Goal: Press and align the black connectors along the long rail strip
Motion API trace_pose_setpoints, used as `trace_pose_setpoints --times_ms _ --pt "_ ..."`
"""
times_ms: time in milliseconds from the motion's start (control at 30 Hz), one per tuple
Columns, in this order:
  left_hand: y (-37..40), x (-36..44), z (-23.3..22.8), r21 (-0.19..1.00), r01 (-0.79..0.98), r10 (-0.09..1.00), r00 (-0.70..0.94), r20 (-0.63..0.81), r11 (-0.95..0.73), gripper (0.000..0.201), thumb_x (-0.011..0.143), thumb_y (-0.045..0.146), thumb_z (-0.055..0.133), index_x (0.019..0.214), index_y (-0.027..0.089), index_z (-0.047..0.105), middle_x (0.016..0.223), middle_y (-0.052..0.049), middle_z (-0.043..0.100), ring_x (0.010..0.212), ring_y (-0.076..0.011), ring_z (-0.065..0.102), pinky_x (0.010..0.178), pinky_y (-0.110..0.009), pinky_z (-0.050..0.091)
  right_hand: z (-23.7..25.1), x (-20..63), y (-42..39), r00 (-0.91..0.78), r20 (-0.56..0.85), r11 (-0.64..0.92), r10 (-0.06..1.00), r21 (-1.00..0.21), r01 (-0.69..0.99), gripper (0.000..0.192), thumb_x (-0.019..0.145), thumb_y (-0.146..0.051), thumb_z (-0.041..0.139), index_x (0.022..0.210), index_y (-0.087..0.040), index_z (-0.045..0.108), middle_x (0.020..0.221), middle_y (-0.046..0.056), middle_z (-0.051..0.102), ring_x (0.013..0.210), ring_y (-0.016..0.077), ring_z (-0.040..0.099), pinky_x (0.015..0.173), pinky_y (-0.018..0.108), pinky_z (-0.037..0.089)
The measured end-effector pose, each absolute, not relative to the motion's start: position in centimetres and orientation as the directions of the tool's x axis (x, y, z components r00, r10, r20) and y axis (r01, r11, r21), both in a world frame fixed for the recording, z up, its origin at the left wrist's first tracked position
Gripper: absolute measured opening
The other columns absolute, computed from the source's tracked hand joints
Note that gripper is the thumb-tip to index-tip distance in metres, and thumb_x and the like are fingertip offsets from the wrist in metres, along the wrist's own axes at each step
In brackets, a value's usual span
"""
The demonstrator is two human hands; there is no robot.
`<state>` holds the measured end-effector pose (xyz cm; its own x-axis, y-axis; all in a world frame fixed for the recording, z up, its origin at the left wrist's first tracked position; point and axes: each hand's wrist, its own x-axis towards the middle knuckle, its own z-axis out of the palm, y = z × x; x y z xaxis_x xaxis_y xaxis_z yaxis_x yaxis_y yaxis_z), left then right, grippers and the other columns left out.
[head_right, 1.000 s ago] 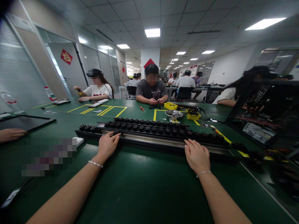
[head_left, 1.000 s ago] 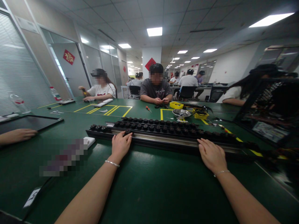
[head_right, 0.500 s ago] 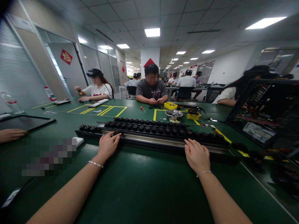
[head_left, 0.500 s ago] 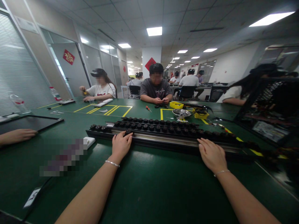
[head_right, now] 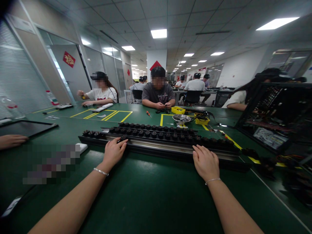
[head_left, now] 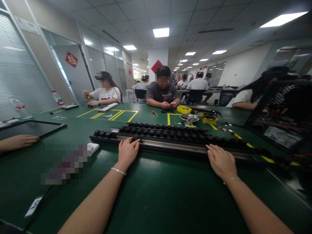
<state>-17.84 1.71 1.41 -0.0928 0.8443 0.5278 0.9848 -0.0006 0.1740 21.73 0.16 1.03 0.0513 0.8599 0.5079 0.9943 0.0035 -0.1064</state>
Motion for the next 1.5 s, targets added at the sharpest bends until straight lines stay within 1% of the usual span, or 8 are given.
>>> trace_pose_setpoints --times_ms 267,500,767,1167,1500 --pt "1.63 -17.79 1.5 0.171 0.985 0.847 -0.088 0.524 -0.004 0.033 0.089 0.037 0.041 0.113 0.033 0.064 0.123 -0.01 0.058 0.116 -0.0244 0.051 0.101 -0.048 0.033 0.9 21.91 0.26 0.034 0.522 0.018 0.852 -0.095 0.995 0.048 0.091 -0.037 0.024 0.118 -0.022 0.06 0.126 0.005 0.059 0.119 0.0214 0.048 0.096 0.043 0.034" --pt "1.59 -17.7 1.5 0.15 0.989 0.847 -0.087 0.525 0.009 0.033 0.089 0.037 0.041 0.113 0.034 0.063 0.123 -0.01 0.057 0.116 -0.0228 0.051 0.1 -0.047 0.034 0.52 22.08 0.44 0.024 0.548 0.025 0.836 -0.081 0.996 0.047 0.091 -0.036 0.025 0.117 -0.022 0.061 0.125 0.004 0.059 0.118 0.0215 0.049 0.096 0.043 0.035" --pt "1.58 -17.62 1.48 0.144 0.99 0.845 -0.076 0.529 -0.001 0.034 0.09 0.037 0.039 0.114 0.033 0.063 0.123 -0.01 0.057 0.116 -0.0245 0.051 0.1 -0.048 0.033 0.78 21.95 0.35 0.033 0.533 0.019 0.845 -0.092 0.996 0.048 0.091 -0.038 0.024 0.117 -0.023 0.061 0.125 0.004 0.06 0.119 0.0219 0.049 0.096 0.044 0.035" --pt "1.49 -17.3 1.43 0.132 0.991 0.852 -0.055 0.521 -0.017 0.034 0.09 0.038 0.039 0.115 0.035 0.062 0.124 -0.01 0.057 0.116 -0.0242 0.051 0.101 -0.048 0.032 0.78 22.05 0.34 0.033 0.526 0.012 0.85 -0.082 0.997 0.048 0.091 -0.037 0.023 0.118 -0.023 0.06 0.125 0.004 0.059 0.119 0.0215 0.048 0.095 0.044 0.035" --pt "1.56 -17.11 1.25 0.12 0.992 0.847 -0.037 0.53 -0.032 0.035 0.09 0.039 0.037 0.116 0.035 0.061 0.124 -0.01 0.057 0.116 -0.024 0.051 0.101 -0.049 0.032 0.55 22.14 0.48 0.019 0.559 0.032 0.829 -0.081 0.996 0.045 0.091 -0.036 0.026 0.116 -0.022 0.061 0.123 0.004 0.06 0.117 0.0215 0.05 0.095 0.043 0.036"
